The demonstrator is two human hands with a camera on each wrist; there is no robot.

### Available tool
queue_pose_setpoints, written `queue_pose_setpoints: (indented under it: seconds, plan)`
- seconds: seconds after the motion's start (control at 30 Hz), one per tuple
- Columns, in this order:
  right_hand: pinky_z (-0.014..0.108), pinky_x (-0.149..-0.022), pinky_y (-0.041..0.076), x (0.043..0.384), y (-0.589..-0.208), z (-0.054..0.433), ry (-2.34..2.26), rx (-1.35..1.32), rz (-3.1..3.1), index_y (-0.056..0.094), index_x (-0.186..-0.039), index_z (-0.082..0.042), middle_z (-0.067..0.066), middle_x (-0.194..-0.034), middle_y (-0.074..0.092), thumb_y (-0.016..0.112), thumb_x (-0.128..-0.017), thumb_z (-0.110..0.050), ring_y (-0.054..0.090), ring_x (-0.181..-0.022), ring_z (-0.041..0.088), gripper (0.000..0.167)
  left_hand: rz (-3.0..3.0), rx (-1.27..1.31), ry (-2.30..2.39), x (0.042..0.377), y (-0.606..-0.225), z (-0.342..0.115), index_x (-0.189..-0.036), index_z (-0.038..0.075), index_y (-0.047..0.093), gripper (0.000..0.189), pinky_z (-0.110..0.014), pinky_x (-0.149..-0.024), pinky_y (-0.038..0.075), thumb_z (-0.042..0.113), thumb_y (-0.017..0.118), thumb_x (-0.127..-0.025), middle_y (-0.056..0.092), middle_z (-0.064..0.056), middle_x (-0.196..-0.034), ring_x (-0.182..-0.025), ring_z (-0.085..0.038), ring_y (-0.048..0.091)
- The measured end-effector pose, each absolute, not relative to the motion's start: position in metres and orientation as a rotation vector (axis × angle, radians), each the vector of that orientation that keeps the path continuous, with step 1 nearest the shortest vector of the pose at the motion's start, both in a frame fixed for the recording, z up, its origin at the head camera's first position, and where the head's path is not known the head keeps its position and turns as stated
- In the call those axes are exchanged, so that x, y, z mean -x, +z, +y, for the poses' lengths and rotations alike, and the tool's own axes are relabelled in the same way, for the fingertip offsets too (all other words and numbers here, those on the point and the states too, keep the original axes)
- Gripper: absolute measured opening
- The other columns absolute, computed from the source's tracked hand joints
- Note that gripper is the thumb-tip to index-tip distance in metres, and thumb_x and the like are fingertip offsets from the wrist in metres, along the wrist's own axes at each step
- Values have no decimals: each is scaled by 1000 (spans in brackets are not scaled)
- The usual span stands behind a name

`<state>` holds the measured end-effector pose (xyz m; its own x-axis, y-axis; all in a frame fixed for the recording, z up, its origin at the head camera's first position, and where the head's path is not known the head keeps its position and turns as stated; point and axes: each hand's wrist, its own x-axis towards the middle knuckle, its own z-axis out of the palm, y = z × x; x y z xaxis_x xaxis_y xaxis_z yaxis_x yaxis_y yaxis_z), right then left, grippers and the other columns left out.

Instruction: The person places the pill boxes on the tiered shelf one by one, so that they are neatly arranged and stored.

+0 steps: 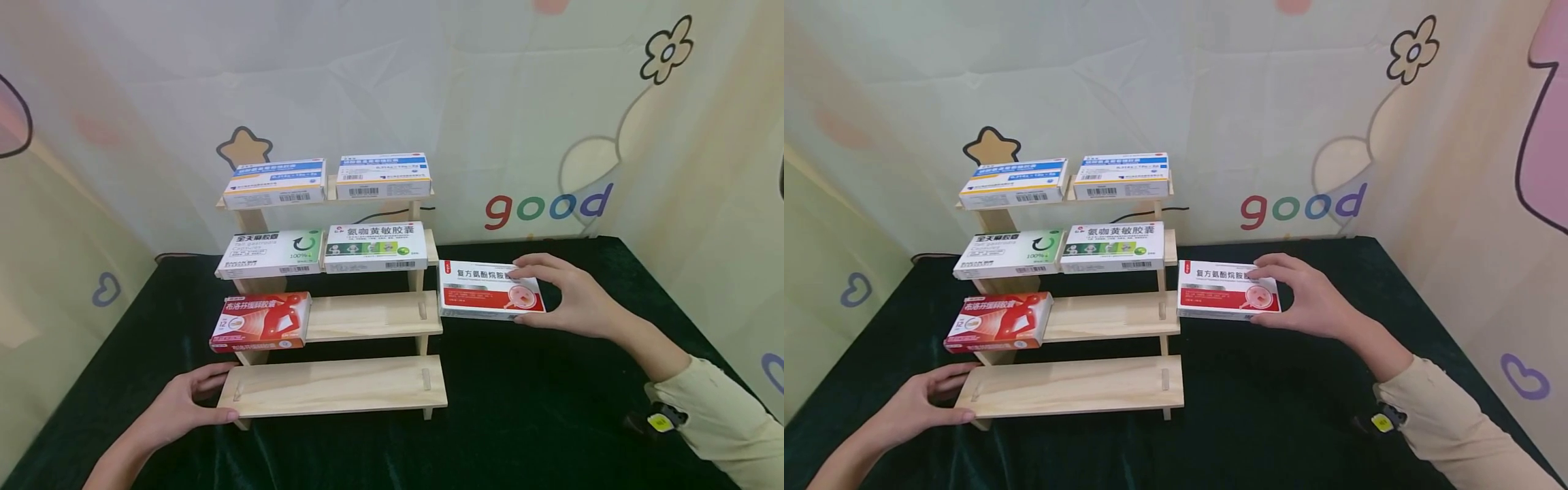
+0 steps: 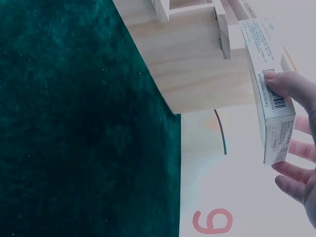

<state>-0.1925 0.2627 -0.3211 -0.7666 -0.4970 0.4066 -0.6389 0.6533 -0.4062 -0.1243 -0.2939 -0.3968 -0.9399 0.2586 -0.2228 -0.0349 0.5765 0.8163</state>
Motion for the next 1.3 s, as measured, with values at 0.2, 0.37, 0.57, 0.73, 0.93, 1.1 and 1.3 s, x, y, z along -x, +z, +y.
queue_pose_setpoints:
  seconds: [0.2, 0.37, 0.57, 0.73, 0.93, 1.1, 1.3]
  plan:
    - [53, -82, 44, 187, -319, 259, 756, -947, -2609, 60, -112, -11, 10, -124, 50, 82, -63, -24, 45, -107, 25, 55, 2498, -185, 1300, 124, -397, -294, -134, -9, 32, 73, -29, -76, 48, 22, 70, -79, 43, -30, -130, -113, -40, 49]
    - [52, -82, 44, 184, -319, 255, 744, -973, -2624, 60, -111, -10, 11, -124, 49, 82, -63, -22, 45, -108, 26, 55, 2506, -173, 1287, 124, -397, -294, -133, -10, 32, 74, -36, -79, 49, 22, 70, -79, 42, -31, -130, -113, -41, 49]
    - [51, -82, 44, 180, -317, 246, 754, -1010, -2620, 60, -112, -10, 11, -124, 49, 81, -65, -24, 45, -109, 26, 54, 2510, -163, 1277, 123, -396, -294, -133, -10, 32, 74, -38, -79, 49, 23, 70, -79, 43, -31, -130, -114, -41, 48]
    - [48, -80, 46, 179, -316, 238, 756, -1046, -2614, 61, -112, -12, 10, -125, 49, 81, -65, -24, 46, -108, 24, 53, 2505, -168, 1284, 123, -396, -294, -133, -10, 33, 73, -36, -79, 48, 22, 70, -79, 43, -31, -130, -112, -40, 50]
    - [47, -80, 47, 180, -318, 227, 763, -1078, -2598, 61, -113, -12, 9, -125, 50, 80, -66, -25, 46, -109, 24, 53, 2505, -173, 1289, 123, -396, -293, -133, -9, 33, 73, -39, -80, 49, 22, 70, -79, 43, -30, -130, -113, -41, 49]
    - [47, -81, 46, 180, -321, 219, 790, -1067, -2608, 61, -114, -11, 10, -125, 50, 80, -67, -25, 45, -110, 25, 52, 2506, -179, 1291, 123, -396, -294, -133, -9, 33, 72, -37, -79, 49, 22, 70, -79, 44, -30, -129, -113, -40, 49]
    - [47, -82, 46, 180, -321, 210, 814, -1070, -2626, 61, -114, -11, 10, -126, 48, 80, -67, -24, 44, -111, 25, 52, 2505, -172, 1300, 123, -396, -294, -132, -9, 33, 72, -40, -81, 49, 22, 70, -79, 43, -30, -130, -114, -41, 49]
